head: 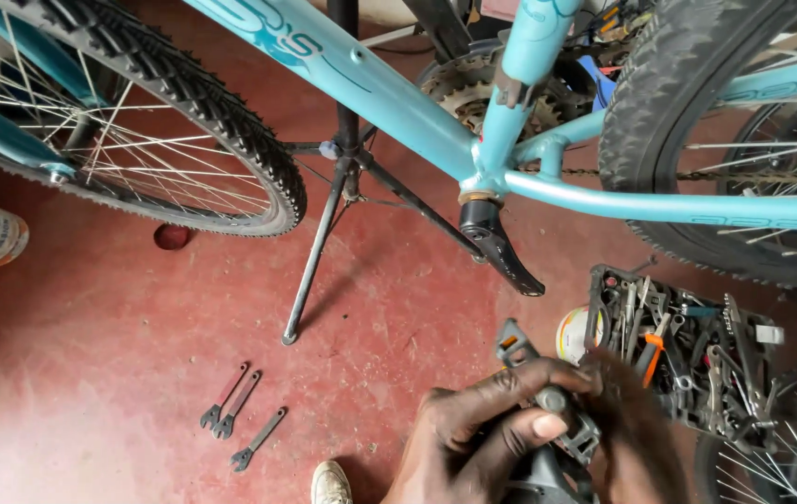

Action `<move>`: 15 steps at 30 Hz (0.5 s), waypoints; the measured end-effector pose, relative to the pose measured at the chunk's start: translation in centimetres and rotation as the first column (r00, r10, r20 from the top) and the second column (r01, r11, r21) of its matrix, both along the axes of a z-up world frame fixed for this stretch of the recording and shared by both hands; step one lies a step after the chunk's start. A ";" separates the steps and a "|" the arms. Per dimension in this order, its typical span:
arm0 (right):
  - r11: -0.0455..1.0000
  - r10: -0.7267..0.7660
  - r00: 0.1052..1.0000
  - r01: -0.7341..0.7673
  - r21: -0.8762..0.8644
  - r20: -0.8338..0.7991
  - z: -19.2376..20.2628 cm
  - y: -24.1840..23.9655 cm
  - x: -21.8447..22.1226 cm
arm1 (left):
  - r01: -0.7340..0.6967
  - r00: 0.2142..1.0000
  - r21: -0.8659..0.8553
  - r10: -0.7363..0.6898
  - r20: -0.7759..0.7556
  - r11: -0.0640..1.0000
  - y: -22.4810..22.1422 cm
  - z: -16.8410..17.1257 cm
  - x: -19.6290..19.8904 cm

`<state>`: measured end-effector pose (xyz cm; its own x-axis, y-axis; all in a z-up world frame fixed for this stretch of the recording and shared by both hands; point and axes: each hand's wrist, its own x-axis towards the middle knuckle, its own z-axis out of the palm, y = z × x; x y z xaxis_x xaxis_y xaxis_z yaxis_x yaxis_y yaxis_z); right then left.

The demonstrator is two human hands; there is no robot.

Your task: Installing a bicycle pedal onto the crank arm using a wrench while the bike is on a repair stand.

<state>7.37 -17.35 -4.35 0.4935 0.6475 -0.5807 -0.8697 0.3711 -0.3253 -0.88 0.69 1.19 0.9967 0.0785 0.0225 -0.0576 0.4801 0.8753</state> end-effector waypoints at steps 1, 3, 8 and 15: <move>0.848 0.194 0.764 0.186 -0.497 0.616 2.6 1.3 -0.8 | -0.067 0.997 0.039 0.068 -0.035 0.997 0.0 0.1 -0.3; 0.508 0.616 0.235 0.611 -0.607 0.752 5.8 2.1 -1.9 | -0.135 0.988 0.079 0.140 -0.066 0.988 0.0 0.4 -0.8; 0.530 0.549 0.492 0.420 -0.737 0.676 7.7 2.6 -2.2 | -0.235 0.969 0.105 0.223 0.109 0.966 0.0 1.4 -1.0; 0.525 0.758 -0.007 0.599 -0.605 0.652 7.0 0.5 -1.9 | -0.281 0.960 0.183 0.278 0.047 0.942 -0.8 0.9 -1.6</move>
